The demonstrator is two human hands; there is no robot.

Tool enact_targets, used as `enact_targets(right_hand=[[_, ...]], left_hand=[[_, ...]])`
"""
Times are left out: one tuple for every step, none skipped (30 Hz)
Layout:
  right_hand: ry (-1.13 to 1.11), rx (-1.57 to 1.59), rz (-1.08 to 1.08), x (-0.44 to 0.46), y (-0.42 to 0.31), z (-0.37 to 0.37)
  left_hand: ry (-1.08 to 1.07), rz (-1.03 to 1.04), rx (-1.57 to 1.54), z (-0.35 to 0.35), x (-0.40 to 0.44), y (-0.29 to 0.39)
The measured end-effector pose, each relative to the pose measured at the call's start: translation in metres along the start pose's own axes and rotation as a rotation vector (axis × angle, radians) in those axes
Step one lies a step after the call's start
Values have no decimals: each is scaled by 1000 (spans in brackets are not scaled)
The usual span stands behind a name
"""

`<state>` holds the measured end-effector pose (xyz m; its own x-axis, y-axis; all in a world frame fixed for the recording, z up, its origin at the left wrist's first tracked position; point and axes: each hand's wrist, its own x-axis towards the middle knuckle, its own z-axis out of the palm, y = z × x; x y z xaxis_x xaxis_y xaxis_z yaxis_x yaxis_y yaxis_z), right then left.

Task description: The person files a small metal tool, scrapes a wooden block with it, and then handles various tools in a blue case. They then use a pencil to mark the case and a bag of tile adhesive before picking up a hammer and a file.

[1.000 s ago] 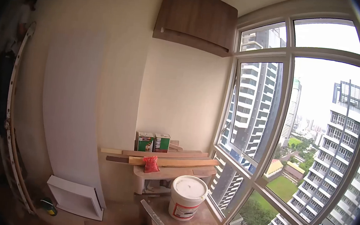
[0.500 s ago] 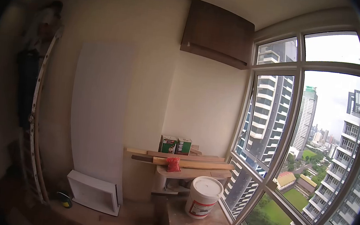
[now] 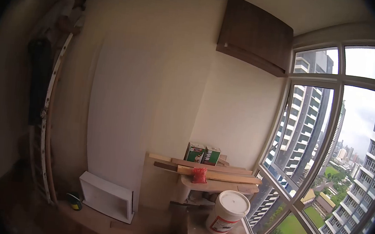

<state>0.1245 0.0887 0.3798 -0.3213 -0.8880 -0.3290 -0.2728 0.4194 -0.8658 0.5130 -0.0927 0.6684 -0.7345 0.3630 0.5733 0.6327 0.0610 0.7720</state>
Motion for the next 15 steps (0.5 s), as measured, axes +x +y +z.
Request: enact_targets(right_hand=[[-51,-31,19,14,7,5],[-101,-75,46,24,16,10],[-145,-117,76,33,26,15],[-180,-167,103,41,35,17],[-199,-219,125,47,42,16],[-242,-282,136,53,43,18],[-283,-344,132,59,44,18],[-331,-411,107,69,38,24],[-383,-472,81,81,31,31],[-431,-531,45,93,21,38],[-476,-565,23,109,7,51],[-529,-578,13,126,-6,67],[-617,-504,65,159,-4,84],[-700,-436,121,185,-15,100],[-719,-449,124,201,-21,112]], left_hand=[[469,-136,1,7,-22,-31],[661,-467,-170,15,-17,-12],[638,-808,187,12,-6,3],[591,-732,276,9,-14,-2],[706,-768,174,16,-18,2],[801,-795,110,24,-33,-4],[848,-868,84,31,-43,-2],[866,-936,88,40,-56,0],[984,-973,54,60,-66,-2],[1150,-972,89,75,-75,-6],[1278,-965,132,82,-89,-10],[1308,-988,121,93,-108,-15],[1560,-1077,-36,111,-130,-23],[1810,-1145,-210,133,-156,-35],[2013,-1118,-246,162,-189,-56]])
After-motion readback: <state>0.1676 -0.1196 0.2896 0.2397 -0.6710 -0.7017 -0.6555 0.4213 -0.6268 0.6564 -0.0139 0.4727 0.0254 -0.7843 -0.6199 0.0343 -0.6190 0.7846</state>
